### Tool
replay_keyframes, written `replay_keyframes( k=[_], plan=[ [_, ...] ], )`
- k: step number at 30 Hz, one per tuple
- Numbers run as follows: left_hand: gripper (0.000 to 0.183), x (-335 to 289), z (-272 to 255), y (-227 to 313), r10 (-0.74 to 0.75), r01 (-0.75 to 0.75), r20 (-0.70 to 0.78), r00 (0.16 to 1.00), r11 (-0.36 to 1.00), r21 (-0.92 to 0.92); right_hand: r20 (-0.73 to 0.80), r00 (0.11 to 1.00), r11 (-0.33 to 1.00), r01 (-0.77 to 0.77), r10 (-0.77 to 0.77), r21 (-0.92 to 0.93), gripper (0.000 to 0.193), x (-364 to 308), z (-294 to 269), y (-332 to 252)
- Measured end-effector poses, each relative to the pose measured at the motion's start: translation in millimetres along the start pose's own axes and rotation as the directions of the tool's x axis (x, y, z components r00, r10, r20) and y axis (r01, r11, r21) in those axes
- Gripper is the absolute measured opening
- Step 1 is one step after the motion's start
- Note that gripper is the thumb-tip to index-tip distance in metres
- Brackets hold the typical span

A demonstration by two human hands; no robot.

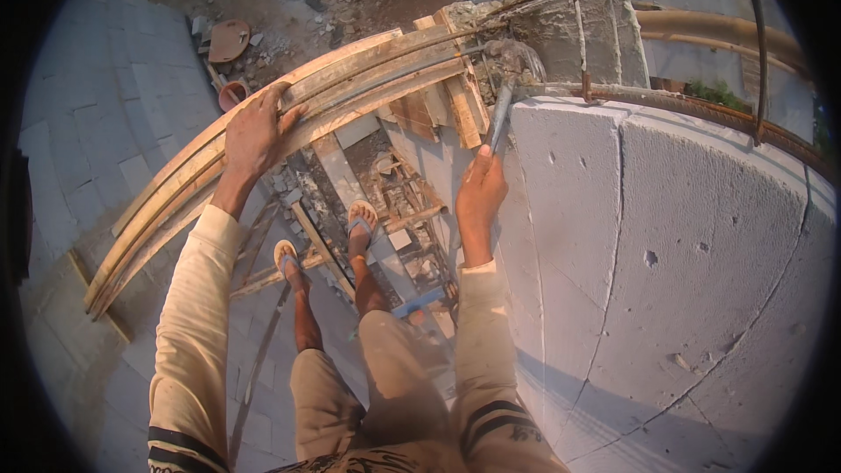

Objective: The person stands on a scaffold and uses a hammer to drive nails into curved wooden planks, securing them to a concrete wall. The person repeatedly adjusts the planks and hammers nails to assemble a curved wooden formwork structure.

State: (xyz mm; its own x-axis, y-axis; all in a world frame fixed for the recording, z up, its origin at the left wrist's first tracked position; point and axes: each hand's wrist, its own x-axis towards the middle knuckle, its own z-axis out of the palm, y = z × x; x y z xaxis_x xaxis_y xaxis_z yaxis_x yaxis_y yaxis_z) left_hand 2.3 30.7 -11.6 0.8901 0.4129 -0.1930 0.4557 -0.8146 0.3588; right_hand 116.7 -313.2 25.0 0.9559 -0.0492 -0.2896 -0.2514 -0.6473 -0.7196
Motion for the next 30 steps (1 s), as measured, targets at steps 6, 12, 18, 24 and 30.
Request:
replay_keyframes(
  k=[6, 12, 18, 24, 30],
  plan=[
    [0.062, 4, -8, -2, -0.017, 0.024, 0.061, 0.998, 0.993, -0.113, 0.070, 0.995, 0.992, -0.072, 0.065, 0.102, 0.053, -44, -9, 24],
    [0.065, 11, -13, -6, -0.047, 0.078, 0.150, 0.988, 0.974, -0.212, 0.167, 0.962, 0.935, -0.253, 0.216, 0.248, 0.053, -86, -20, 28],
    [0.067, 18, -16, -7, -0.077, 0.137, 0.229, 0.971, 0.955, -0.262, 0.165, 0.978, 0.971, -0.157, 0.127, 0.181, 0.050, -103, -16, 36],
    [0.064, 14, -13, -3, -0.076, 0.114, 0.155, 0.985, 0.960, -0.256, -0.005, 0.999, 0.982, 0.048, -0.048, 0.185, 0.051, -33, 16, 10],
    [0.070, 12, -12, -1, -0.067, 0.090, 0.116, 0.991, 0.974, -0.209, -0.126, 0.948, 0.952, 0.277, -0.293, -0.126, 0.053, 44, 31, -29]
  ],
)
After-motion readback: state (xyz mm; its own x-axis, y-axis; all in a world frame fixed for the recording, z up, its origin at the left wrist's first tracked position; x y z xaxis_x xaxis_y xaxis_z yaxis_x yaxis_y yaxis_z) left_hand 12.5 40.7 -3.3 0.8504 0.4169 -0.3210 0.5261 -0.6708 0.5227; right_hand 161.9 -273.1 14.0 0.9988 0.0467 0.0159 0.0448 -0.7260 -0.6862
